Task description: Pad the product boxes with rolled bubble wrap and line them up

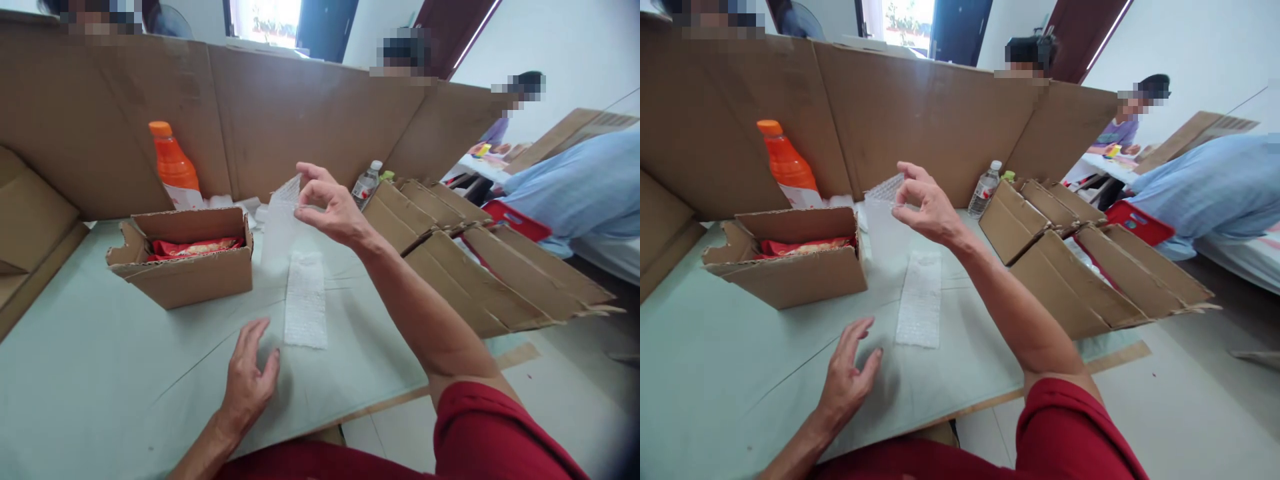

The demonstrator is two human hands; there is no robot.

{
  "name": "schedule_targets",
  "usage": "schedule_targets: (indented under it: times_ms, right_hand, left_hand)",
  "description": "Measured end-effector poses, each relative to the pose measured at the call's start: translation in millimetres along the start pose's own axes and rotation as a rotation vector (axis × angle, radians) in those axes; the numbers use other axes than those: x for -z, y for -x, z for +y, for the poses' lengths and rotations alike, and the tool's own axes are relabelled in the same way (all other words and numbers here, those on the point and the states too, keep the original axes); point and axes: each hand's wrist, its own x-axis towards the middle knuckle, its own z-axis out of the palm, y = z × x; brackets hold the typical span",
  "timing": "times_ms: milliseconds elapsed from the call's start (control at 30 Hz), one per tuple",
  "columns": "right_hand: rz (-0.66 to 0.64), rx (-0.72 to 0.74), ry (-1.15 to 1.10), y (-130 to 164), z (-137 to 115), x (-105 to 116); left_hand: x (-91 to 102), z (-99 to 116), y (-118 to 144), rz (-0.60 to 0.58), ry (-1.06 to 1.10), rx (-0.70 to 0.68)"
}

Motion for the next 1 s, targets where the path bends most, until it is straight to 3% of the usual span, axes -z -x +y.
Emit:
schedule_targets:
  times_ms: [200,367,500,700,800,900,1000]
  right_hand:
    - [0.020,0.059,0.027,21,-53,28]
    - [-0.043,-0.121,-0.036,36,-61,38]
    - [-0.039,-0.288,-0.305,44,-40,46]
    - [-0.070,-0.397,-0.488,49,-3,65]
    - [-0.132,-0.447,-0.537,48,19,67]
    - [-0.143,-0.484,-0.506,46,48,59]
    - [-0.100,-0.538,-0.489,46,84,43]
  left_hand:
    - [-6.6,11,-31,0.109,0.117,0.066]
    - [-26.9,29,-40,0.080,0.253,0.107]
    - [-37.4,32,-46,0.107,0.295,0.155]
    - [-34.1,25,-76,0.190,0.241,0.173]
    - [-44.3,24,-94,0.013,0.321,0.191]
    - [-65.6,18,-107,-0.184,0.446,0.327]
    - [-82.7,4,-113,-0.196,0.457,0.424]
